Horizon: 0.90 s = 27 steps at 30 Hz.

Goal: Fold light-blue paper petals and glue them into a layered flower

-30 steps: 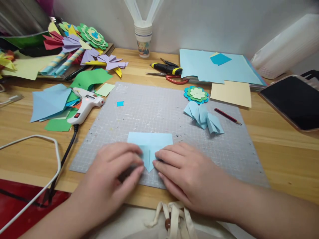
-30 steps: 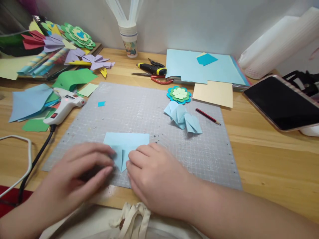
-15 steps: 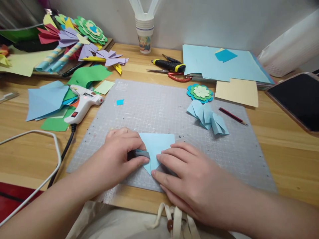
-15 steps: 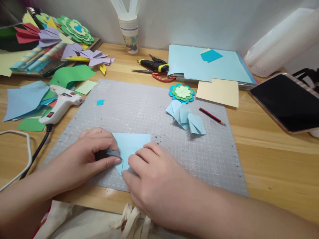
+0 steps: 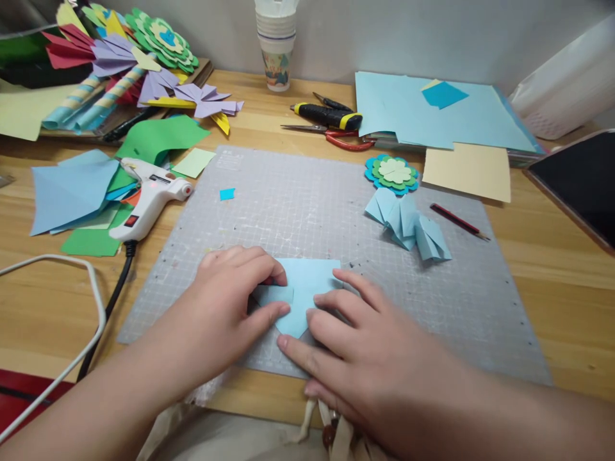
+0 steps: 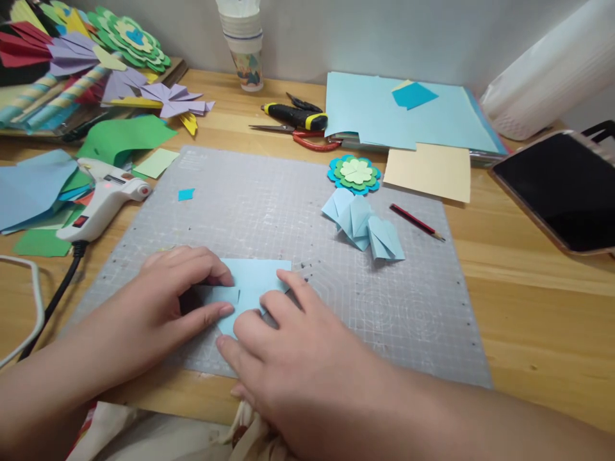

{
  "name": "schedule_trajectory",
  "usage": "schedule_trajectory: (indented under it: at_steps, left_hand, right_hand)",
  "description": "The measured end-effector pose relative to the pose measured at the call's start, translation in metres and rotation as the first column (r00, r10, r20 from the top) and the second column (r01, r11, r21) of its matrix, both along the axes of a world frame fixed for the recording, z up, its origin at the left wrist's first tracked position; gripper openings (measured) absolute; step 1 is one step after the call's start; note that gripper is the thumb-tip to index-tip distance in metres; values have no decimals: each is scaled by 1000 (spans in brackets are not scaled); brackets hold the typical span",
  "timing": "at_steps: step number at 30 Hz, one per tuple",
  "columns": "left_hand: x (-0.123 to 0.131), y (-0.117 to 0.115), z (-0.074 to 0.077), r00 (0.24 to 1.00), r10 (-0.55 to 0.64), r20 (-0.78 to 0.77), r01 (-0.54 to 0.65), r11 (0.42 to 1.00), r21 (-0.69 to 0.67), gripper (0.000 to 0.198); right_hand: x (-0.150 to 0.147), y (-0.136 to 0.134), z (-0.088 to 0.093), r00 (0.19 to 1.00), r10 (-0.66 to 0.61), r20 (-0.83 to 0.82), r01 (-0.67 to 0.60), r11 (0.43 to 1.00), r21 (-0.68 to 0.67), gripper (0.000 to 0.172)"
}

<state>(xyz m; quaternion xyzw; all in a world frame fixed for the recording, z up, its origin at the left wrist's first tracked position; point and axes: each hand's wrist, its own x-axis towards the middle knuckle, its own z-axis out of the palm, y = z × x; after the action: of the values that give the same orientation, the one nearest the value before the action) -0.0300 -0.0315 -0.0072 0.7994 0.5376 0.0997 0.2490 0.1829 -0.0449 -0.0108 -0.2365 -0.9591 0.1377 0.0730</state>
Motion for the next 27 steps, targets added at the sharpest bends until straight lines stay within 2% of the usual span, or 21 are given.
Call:
schedule_trajectory:
  at_steps: [5, 10, 27]
  left_hand:
    - [4, 4, -1, 999, 42, -12, -42, 999, 5, 8]
    - [5, 4, -2, 999, 39, -4, -39, 999, 7, 9]
    - [5, 5, -3, 999, 44, 3, -44, 999, 11, 9]
  right_hand:
    - [1, 0, -1, 1000, -6, 16, 6, 1000, -17, 32]
    - [1, -1, -1, 1000, -5, 20, 6, 1000, -11, 39]
    - [2, 0, -2, 1000, -8, 19, 9, 1000, -24, 38]
